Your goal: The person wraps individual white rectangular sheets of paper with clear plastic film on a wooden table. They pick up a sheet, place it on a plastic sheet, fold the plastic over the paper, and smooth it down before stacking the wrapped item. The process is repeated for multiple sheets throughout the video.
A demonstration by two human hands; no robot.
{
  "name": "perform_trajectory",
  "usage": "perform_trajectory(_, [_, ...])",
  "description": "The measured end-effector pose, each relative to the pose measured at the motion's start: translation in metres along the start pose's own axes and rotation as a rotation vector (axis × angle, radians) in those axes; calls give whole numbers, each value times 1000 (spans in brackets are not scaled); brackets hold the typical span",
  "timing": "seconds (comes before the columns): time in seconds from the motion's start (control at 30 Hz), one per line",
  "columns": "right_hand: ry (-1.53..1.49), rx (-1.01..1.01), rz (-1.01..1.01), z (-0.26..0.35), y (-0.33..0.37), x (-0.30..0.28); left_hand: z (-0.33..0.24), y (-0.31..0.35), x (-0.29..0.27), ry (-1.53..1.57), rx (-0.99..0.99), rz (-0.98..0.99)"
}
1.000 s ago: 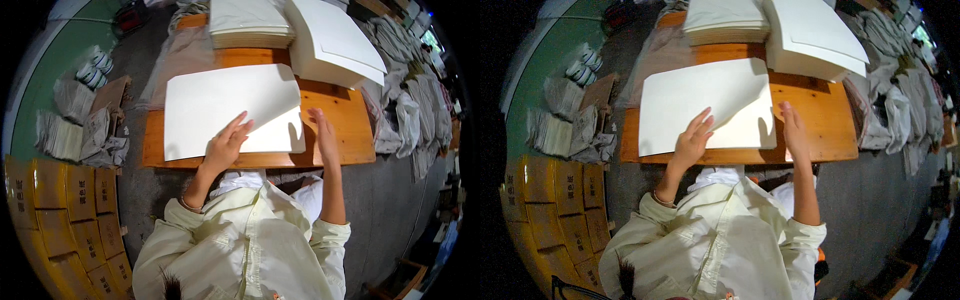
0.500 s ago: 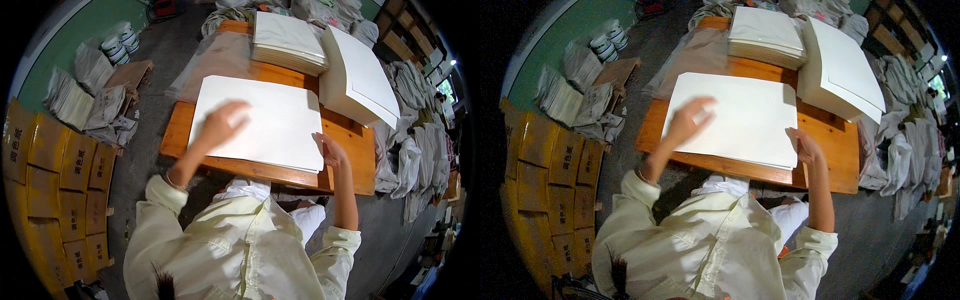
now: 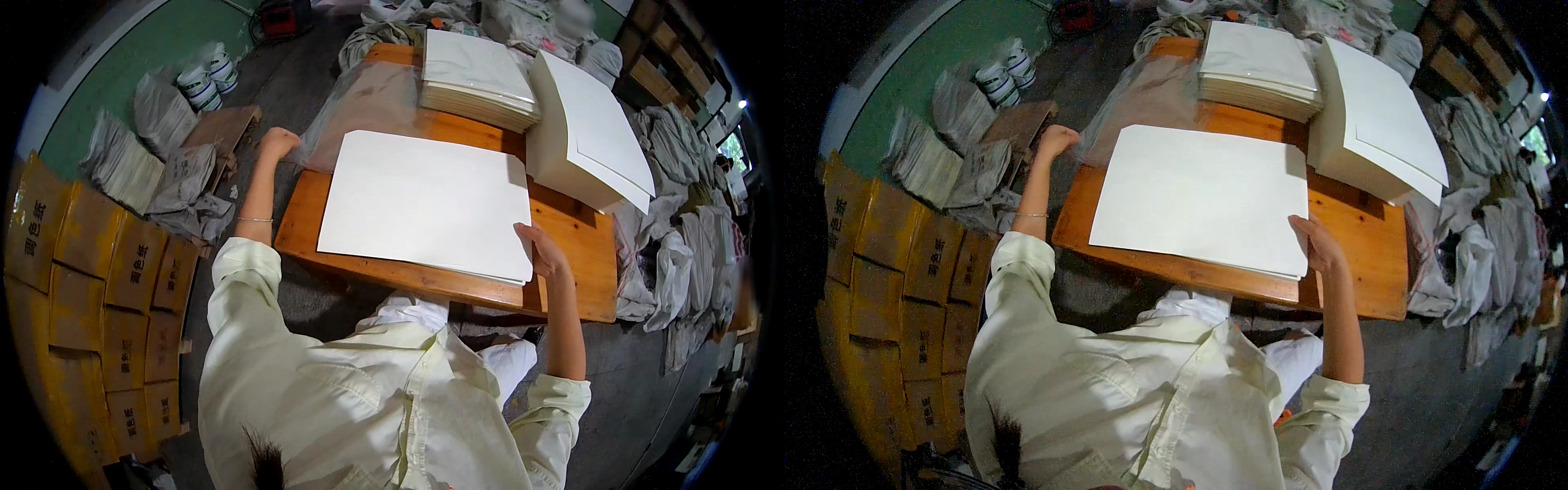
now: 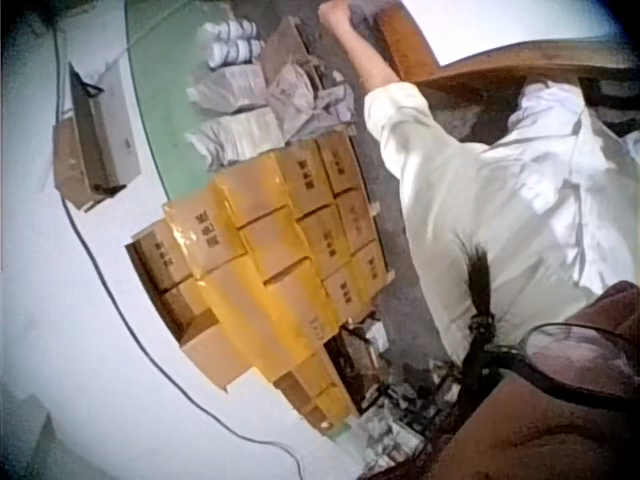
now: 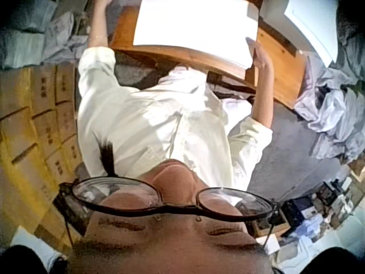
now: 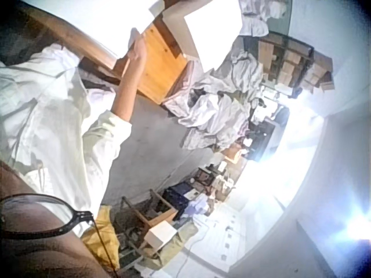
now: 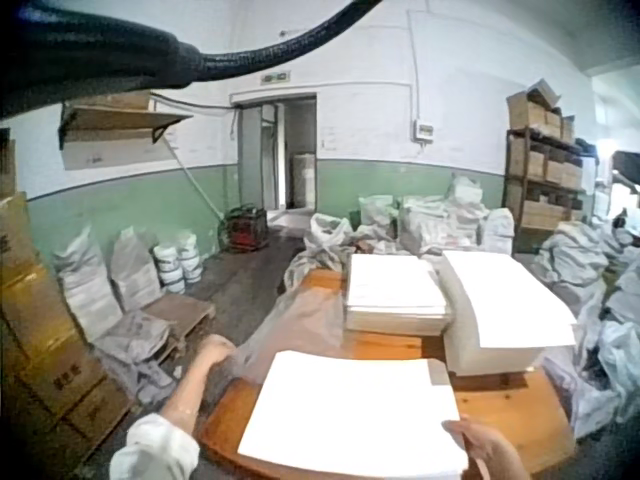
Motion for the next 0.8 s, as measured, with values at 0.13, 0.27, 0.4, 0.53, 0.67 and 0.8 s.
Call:
perform_trajectory(0.13, [-25, -8, 21, -6, -5, -8, -41, 23, 1, -225, -31, -57])
perform_trajectory(0.27, [-9, 4, 52, -4, -8, -2, -66, 37, 1, -653, 174, -242])
perform_trajectory(0.4, [-13, 26, 69, -5, -9, -4, -86, 42, 10, -662, 315, -120])
perform_trajectory(0.53, [1, 13, 16, -11, -11, -14, -126, 53, -7, -756, 311, -106])
perform_trajectory(0.67, [20, -80, -46, -10, -10, -16, -128, 44, -13, -949, 325, -60])
perform_trajectory(0.8, [-3, -77, -77, 2, 11, -1, -127, 41, -20, -802, 382, -36])
Point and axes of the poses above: each hand's wrist, its own y-axis away from the middle knuckle, its own x-axis out of the palm, z = x × y, the point moved 5 cm from there along -y, towards the middle knuckle, and after that the axes turned 2 degrees about y, right-handed, at the moved point
